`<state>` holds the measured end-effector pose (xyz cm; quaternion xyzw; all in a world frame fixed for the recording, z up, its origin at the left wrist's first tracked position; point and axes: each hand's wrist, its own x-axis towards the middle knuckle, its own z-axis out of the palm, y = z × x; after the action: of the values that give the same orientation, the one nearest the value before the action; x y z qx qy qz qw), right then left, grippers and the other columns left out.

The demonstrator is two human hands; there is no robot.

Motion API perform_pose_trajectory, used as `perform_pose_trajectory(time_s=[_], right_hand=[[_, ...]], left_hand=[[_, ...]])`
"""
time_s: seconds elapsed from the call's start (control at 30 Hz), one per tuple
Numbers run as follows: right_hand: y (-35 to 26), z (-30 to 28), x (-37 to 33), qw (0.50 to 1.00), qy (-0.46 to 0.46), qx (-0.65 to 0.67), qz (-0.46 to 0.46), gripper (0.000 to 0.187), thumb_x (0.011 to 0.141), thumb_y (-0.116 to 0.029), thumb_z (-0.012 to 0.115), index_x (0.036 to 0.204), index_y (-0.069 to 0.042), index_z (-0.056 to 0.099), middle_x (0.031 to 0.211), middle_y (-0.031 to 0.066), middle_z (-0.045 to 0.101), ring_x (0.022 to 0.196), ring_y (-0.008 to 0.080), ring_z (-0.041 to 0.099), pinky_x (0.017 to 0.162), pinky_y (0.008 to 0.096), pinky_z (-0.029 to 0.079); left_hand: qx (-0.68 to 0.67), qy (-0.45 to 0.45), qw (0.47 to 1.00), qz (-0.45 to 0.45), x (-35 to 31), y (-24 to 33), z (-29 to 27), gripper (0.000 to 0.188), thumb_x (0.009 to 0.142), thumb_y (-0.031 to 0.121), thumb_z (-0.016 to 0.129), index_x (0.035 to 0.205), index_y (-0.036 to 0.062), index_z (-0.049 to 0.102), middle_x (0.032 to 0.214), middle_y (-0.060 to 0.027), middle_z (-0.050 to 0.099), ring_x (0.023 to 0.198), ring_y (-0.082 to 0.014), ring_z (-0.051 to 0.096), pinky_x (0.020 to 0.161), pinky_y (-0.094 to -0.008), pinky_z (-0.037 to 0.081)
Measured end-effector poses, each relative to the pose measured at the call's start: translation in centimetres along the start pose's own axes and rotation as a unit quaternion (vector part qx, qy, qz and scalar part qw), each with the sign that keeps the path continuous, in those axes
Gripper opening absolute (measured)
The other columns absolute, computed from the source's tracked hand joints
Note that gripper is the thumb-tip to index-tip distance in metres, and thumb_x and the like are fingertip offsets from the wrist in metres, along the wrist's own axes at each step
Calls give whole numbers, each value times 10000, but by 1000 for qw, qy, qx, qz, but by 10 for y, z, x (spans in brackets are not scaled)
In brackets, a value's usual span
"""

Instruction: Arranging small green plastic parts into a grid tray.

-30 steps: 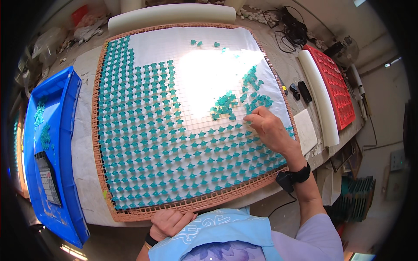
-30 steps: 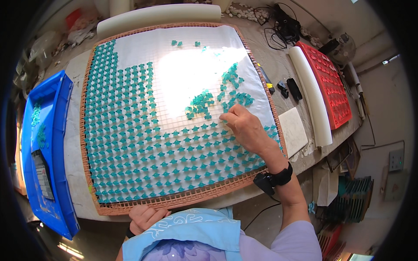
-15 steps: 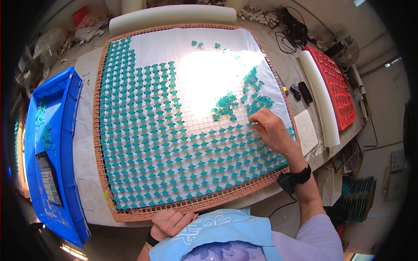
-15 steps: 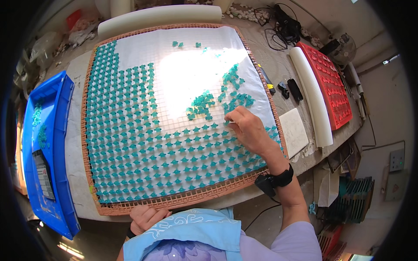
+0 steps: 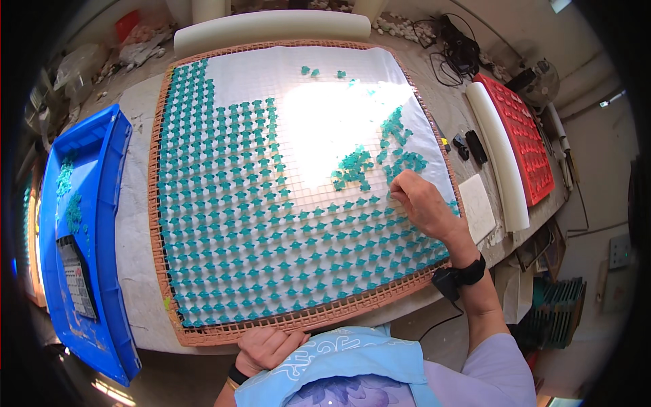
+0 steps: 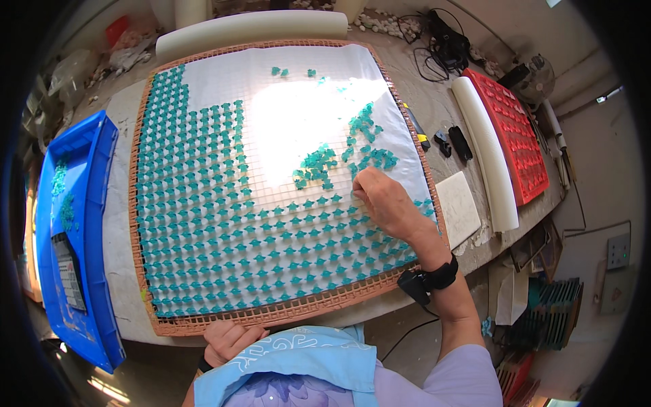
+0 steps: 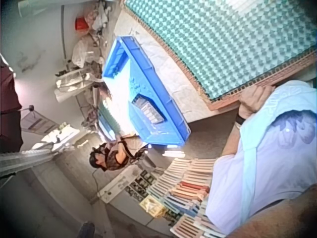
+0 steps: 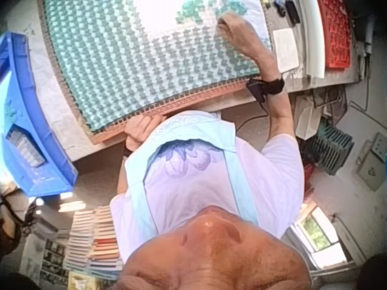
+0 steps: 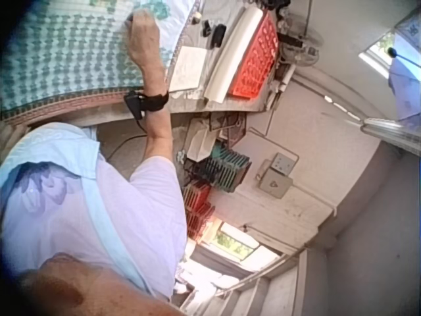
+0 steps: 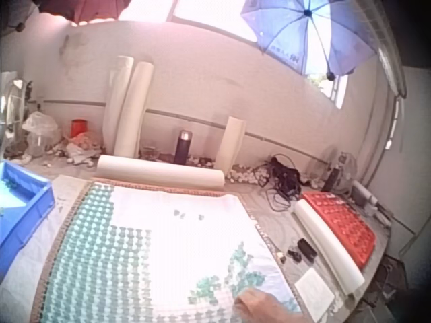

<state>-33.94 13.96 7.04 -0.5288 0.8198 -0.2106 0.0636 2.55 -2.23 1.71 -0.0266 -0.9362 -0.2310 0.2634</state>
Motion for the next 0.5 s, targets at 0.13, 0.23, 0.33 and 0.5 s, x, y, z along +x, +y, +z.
perform_pose_trajectory(time_s=[0.13, 0.23, 0.33, 0.5], right_hand=[[0, -1, 1, 999, 5, 24, -20, 115, 916, 28, 646, 1015, 31, 587, 946, 195, 608, 897, 383, 631, 786, 437, 507], [-3, -8, -1, 1000, -4, 30, 1, 143, 917, 10, 645, 1052, 34, 604, 972, 201, 616, 923, 385, 635, 807, 445, 509], [-4, -12, -4, 999, -28, -7, 20, 164, 909, -4, 666, 1061, 33, 618, 986, 190, 616, 921, 381, 642, 809, 444, 517], [-4, -6, -5, 998, -25, -52, 19, 160, 890, -16, 692, 1034, 18, 632, 995, 170, 615, 906, 380, 657, 791, 447, 534]], left_hand=[[1, 10, 1000, 13, -2, -1, 1, 90, 811, 197, 816, 835, 139, 751, 569, 35, 418, 494, -107, 467, 430, -268, 348], [0, 7, 1000, 14, -2, -2, 1, 98, 814, 199, 817, 852, 130, 757, 571, 37, 429, 494, -107, 479, 430, -268, 355], [-5, 5, 1000, 14, -2, -2, 0, 114, 813, 203, 820, 869, 121, 764, 574, 38, 443, 496, -107, 487, 430, -270, 361], [-2, 4, 1000, 16, -2, -2, 1, 134, 813, 215, 827, 883, 116, 768, 577, 39, 452, 497, -105, 489, 431, -270, 364]])
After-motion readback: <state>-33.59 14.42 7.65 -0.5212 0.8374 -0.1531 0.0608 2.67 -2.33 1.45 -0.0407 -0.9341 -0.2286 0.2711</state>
